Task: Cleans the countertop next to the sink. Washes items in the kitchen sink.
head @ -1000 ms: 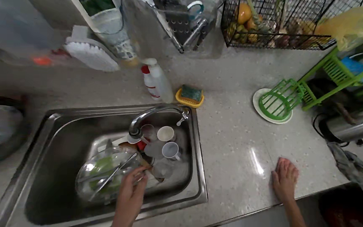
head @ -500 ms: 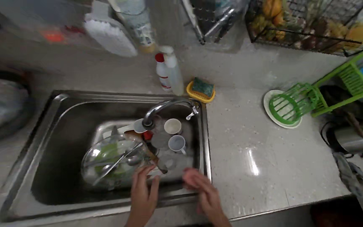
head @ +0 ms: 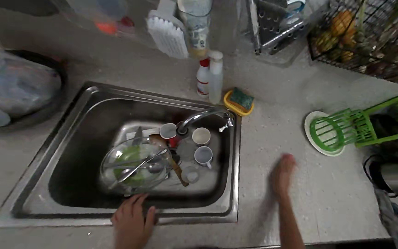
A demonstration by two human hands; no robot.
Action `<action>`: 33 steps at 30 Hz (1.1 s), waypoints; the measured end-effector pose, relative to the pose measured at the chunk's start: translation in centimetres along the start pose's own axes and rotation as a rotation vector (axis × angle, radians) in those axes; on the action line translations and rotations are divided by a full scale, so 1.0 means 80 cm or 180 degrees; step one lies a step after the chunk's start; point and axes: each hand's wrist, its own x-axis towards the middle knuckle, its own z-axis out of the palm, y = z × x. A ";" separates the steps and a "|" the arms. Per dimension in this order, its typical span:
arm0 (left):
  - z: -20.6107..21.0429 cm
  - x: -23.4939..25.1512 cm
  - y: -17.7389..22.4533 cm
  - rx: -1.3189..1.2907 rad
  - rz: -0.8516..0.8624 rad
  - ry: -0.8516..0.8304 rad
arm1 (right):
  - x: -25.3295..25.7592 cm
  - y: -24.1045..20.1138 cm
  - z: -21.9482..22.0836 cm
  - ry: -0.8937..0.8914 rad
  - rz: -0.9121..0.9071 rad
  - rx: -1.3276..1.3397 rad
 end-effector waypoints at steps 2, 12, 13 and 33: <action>0.000 -0.002 -0.002 -0.0015 -0.0033 -0.0001 | -0.011 -0.079 0.044 -0.0199 -0.0723 0.0402; 0.005 -0.001 0.007 -0.0194 -0.0354 0.0219 | -0.042 -0.012 -0.056 0.0247 -0.0003 0.2431; 0.005 0.002 0.008 -0.0174 -0.0353 0.0227 | -0.025 0.035 -0.061 0.0638 0.0193 0.1801; 0.005 -0.011 -0.003 -0.0090 -0.0522 0.0191 | -0.086 -0.095 -0.028 -0.0316 0.0223 0.3303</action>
